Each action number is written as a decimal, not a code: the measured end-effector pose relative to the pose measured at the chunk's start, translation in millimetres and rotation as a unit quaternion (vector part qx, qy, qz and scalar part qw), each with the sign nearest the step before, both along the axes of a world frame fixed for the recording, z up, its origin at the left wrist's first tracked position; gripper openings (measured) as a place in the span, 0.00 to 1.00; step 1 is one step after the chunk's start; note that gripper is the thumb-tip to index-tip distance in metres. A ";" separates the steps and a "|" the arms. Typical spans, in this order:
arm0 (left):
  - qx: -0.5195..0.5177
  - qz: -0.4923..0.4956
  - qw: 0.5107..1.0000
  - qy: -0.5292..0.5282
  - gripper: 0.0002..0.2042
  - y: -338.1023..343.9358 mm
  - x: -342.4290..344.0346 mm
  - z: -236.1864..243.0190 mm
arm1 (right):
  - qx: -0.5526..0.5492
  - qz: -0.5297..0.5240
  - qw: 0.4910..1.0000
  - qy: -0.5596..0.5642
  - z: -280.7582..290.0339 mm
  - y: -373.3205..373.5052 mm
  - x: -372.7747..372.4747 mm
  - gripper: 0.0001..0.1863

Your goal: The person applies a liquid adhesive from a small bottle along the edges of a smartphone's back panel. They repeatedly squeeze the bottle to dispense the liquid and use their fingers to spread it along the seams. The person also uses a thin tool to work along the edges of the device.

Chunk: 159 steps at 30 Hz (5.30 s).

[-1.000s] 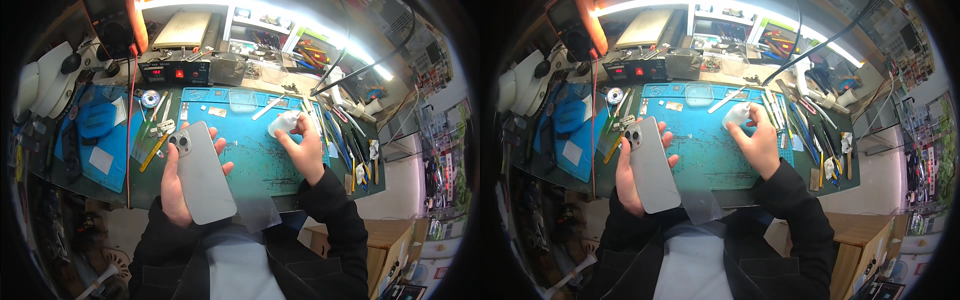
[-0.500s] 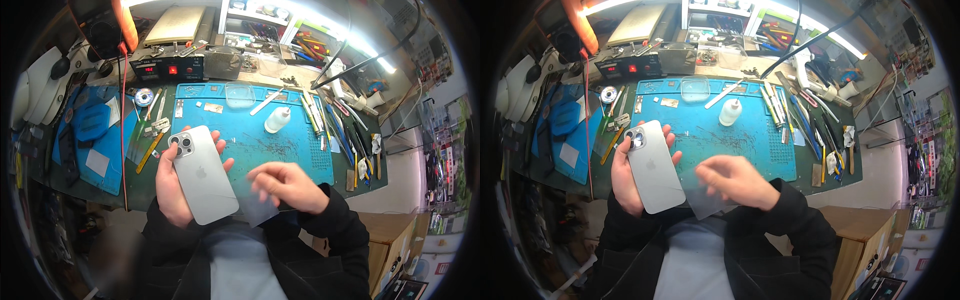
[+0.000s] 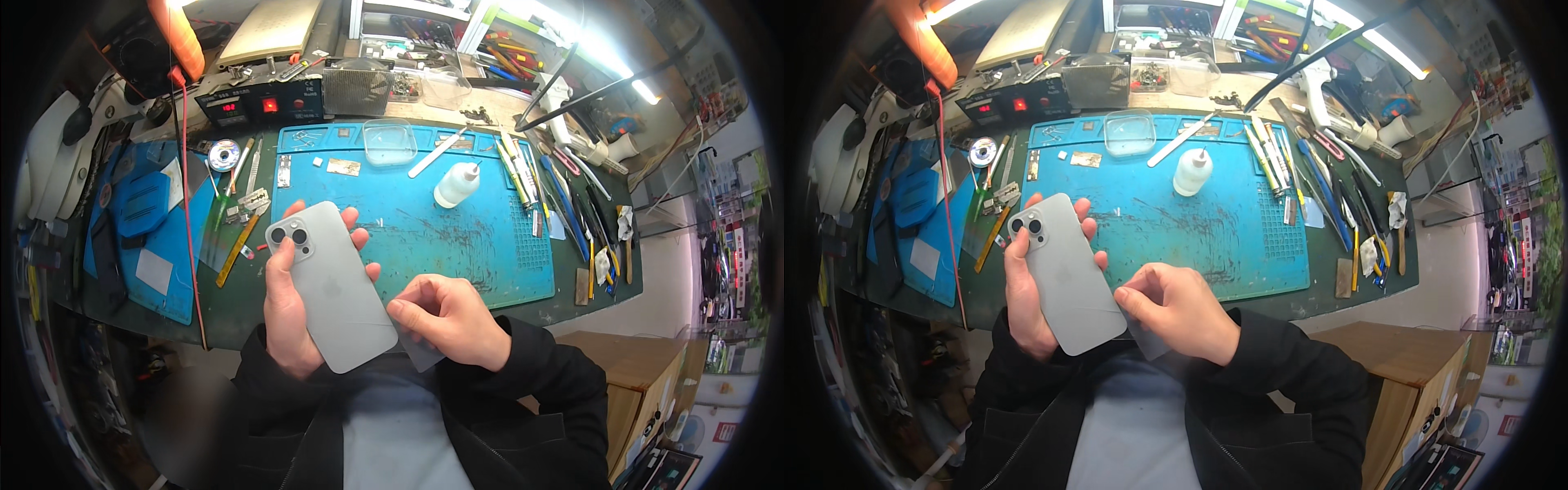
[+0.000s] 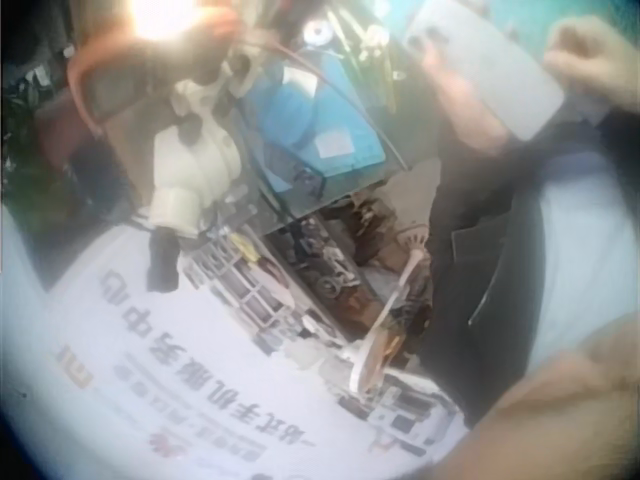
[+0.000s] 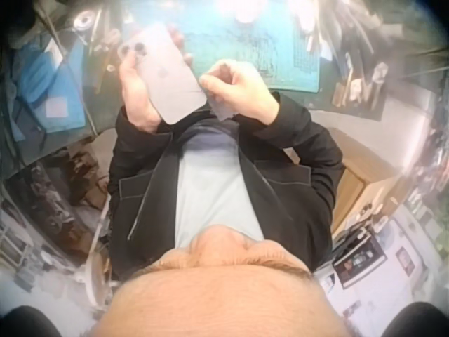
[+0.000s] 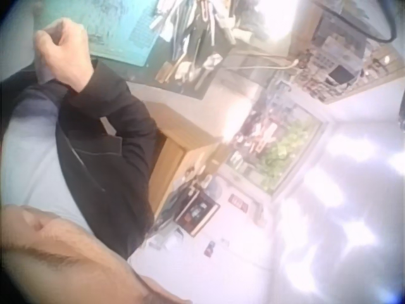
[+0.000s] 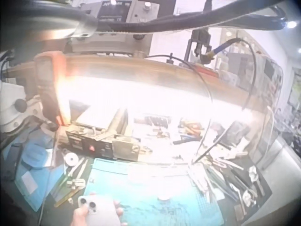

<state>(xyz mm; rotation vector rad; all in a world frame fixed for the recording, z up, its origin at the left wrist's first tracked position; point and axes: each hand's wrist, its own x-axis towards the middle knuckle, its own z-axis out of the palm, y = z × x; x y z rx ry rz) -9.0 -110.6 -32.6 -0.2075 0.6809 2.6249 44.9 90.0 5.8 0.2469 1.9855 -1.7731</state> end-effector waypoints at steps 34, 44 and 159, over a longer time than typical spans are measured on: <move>0.018 0.000 0.996 -0.083 0.23 -4.8 -6.4 9.4 | 0.422 0.102 0.650 0.624 -5.7 54.2 -40.6 0.28; 0.023 -0.001 0.996 -0.081 0.22 -3.7 -6.6 10.5 | 0.498 0.112 0.560 0.653 -6.8 47.9 -36.3 0.25; -0.076 -0.043 0.996 0.002 0.29 9.9 2.8 8.4 | -0.111 -0.080 0.990 0.023 -1.9 24.5 -18.0 0.18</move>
